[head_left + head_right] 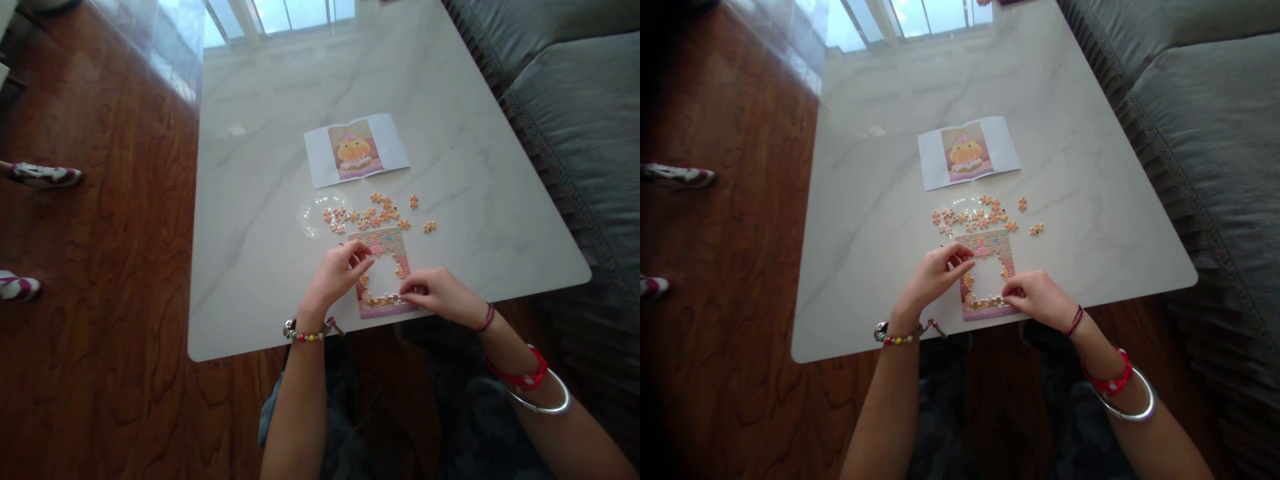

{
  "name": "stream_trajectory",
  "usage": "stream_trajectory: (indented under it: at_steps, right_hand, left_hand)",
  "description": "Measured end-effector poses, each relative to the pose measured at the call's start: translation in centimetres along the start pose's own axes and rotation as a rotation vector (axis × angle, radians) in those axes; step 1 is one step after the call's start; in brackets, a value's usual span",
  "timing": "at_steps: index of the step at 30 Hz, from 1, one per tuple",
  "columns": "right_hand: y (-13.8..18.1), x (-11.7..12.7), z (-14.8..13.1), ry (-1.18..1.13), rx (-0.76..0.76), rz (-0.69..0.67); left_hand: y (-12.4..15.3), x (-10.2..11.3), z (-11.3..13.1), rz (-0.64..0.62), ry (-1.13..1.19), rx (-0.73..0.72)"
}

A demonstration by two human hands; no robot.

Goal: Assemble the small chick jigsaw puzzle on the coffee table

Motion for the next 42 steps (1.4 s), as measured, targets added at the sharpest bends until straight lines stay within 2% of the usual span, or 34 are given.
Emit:
stream_trajectory:
  at_steps: [6, 10, 21, 30, 37, 42]
  right_hand:
    - [0.0, -0.1, 0.4, -0.026, -0.025, -0.026]
    - [0.0, -0.3, 0.0, 0.002, 0.039, -0.037]
    - [0.5, -0.5, -1.0, 0.147, 0.147, 0.054]
    - [0.6, -0.6, -1.1, 0.215, 0.119, 0.098]
    - [0.9, -0.1, -0.9, 0.134, 0.15, 0.026]
    - [0.8, 0.4, -0.7, 0.122, 0.16, 0.039]
  left_hand:
    - [1.6, -2.7, 0.9, -0.099, -0.016, -0.071]
    - [2.8, -3.8, 0.9, -0.154, -0.075, -0.101]
    - [3.7, -3.9, 1.1, -0.179, -0.145, -0.134]
    - [3.8, -4.2, 1.3, -0.153, -0.247, -0.089]
    - [3.8, -4.4, 1.2, -0.156, -0.299, -0.07]
    - [3.8, -4.5, 1.2, -0.169, -0.316, -0.075]
Point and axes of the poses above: each hand's wrist, its own y-axis away from the middle knuckle, its own x-axis out of the back of the hand, z = x × y, the point moved 7 cm from there along -y, towards the middle knuckle, and after that the axes turned 12 degrees about z, right-handed, at the moved point
